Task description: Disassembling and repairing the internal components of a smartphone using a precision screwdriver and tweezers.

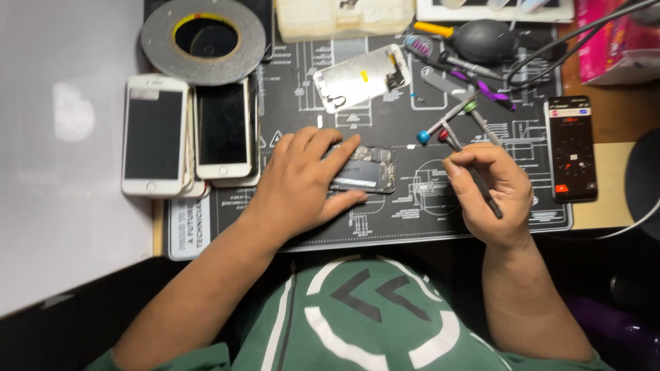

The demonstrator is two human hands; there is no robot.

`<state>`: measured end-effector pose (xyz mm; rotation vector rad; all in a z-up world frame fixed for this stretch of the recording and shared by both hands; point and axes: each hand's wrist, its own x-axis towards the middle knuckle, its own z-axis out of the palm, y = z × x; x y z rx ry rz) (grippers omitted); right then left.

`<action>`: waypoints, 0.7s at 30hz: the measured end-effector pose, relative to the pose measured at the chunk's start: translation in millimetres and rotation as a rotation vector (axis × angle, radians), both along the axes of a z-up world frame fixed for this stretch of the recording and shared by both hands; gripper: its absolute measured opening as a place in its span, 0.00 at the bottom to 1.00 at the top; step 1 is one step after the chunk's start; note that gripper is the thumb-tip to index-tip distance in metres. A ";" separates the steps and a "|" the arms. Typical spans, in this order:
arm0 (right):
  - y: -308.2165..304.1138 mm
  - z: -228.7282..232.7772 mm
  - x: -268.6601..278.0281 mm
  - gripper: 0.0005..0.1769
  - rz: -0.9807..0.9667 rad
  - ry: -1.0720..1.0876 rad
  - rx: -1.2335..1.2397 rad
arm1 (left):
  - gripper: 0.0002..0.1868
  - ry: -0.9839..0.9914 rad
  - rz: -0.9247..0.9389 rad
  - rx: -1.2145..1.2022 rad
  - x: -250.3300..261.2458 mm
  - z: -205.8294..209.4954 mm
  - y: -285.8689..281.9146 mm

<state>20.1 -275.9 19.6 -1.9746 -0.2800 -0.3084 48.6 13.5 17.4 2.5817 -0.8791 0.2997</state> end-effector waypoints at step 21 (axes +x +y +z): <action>16.5 -16.9 7.4 0.17 0.102 -0.109 -0.508 | 0.31 0.070 -0.005 -0.078 5.8 -11.8 -3.0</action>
